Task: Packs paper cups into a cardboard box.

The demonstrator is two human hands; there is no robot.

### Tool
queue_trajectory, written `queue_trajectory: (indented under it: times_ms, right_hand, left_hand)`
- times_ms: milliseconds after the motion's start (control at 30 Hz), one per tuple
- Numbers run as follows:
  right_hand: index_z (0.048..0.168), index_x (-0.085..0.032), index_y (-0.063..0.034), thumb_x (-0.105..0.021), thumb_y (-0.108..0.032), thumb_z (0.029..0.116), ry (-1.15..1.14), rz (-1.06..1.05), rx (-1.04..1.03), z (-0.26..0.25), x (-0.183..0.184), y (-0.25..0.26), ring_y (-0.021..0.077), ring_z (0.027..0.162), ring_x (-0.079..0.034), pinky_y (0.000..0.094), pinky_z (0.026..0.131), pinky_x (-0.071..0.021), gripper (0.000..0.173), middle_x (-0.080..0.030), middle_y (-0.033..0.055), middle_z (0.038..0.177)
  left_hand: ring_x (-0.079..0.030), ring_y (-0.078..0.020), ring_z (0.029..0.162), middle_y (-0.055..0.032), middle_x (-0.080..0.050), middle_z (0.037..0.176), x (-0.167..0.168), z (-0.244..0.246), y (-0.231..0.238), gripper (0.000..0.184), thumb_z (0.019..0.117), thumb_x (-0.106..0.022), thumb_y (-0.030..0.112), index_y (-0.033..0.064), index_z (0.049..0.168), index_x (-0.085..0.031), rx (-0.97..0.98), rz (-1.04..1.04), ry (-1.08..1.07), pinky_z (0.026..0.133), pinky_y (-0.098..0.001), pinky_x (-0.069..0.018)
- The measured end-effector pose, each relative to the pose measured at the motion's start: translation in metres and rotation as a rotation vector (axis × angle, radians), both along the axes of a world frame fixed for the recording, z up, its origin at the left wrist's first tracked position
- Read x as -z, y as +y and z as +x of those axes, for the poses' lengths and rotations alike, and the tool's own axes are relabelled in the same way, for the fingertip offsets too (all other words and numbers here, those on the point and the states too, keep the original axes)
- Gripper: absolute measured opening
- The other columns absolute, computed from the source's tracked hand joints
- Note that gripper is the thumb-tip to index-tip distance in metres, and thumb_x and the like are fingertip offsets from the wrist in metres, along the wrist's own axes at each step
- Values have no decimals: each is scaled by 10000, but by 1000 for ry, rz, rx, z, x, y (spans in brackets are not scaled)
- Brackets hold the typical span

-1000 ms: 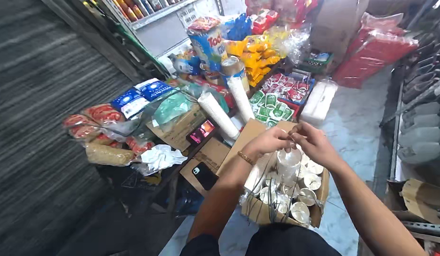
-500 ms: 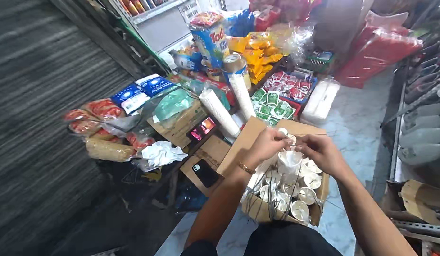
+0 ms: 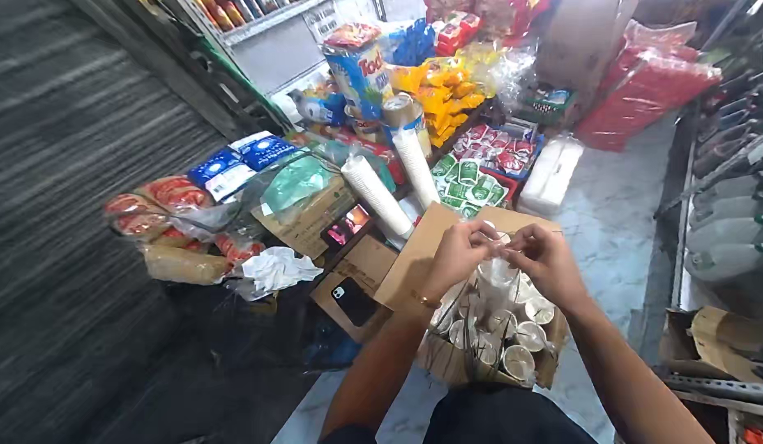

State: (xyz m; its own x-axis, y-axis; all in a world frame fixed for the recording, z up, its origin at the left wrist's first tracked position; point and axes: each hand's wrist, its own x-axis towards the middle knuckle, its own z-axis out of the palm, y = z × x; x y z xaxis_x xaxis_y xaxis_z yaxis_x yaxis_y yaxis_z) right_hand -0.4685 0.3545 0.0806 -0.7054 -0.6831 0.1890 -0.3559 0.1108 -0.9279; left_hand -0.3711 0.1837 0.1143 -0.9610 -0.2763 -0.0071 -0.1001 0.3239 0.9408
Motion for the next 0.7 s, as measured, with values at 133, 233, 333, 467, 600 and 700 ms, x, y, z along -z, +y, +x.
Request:
queue_trajectory:
  times_ms: [133,233,333,467,600,700]
  right_hand:
    - [1013,-676,-81,-731,-136,919,51,20,1,0,2,1,124,638,-671,338,614,-598,122,-716,18,822]
    - [1002,-709,-103,-710,-166,940,81,16,-11,-1,3,0,97,624,-650,308,597,-575,88,-713,-3,802]
    - [1032,-749,-119,-684,-191,963,119,49,-11,0,3,1,87,641,-657,312,621,-585,119,-729,-8,833]
    - [1066,-781,-140,-652,-206,989,211,106,-10,0,1,2,81,656,-663,316,648,-591,164,-737,-3,840]
    - [1096,-774,-139,-644,-219,1003,244,170,-20,-1,-3,3,114,687,-674,370,678,-597,179,-739,18,878]
    - [1082,-776,-119,-653,-189,999,287,200,-28,-3,-5,4,151,714,-681,411,708,-600,165,-740,46,912]
  left_hand:
    - [-706,-162,760,-89,-736,896,3,7,-5,281,923,-722,29,18,1195,-651,-1,23,7,735,-354,-608]
    - [-718,-154,753,-80,-739,891,6,11,-7,355,887,-746,-10,37,1220,-635,13,41,37,712,-325,-620]
    - [-711,-137,739,-59,-737,886,4,13,-4,355,879,-745,-10,52,1212,-639,4,-20,35,695,-315,-613]
    - [-696,-125,737,-25,-734,922,8,12,-2,287,881,-733,18,76,1148,-646,-9,-151,98,664,-311,-597]
    - [-690,-129,784,-40,-708,948,12,11,2,205,898,-717,49,55,1090,-647,-17,-268,175,691,-324,-598]
    - [-686,-132,792,-38,-701,920,12,10,4,171,897,-706,47,46,1060,-653,-23,-319,218,710,-336,-595]
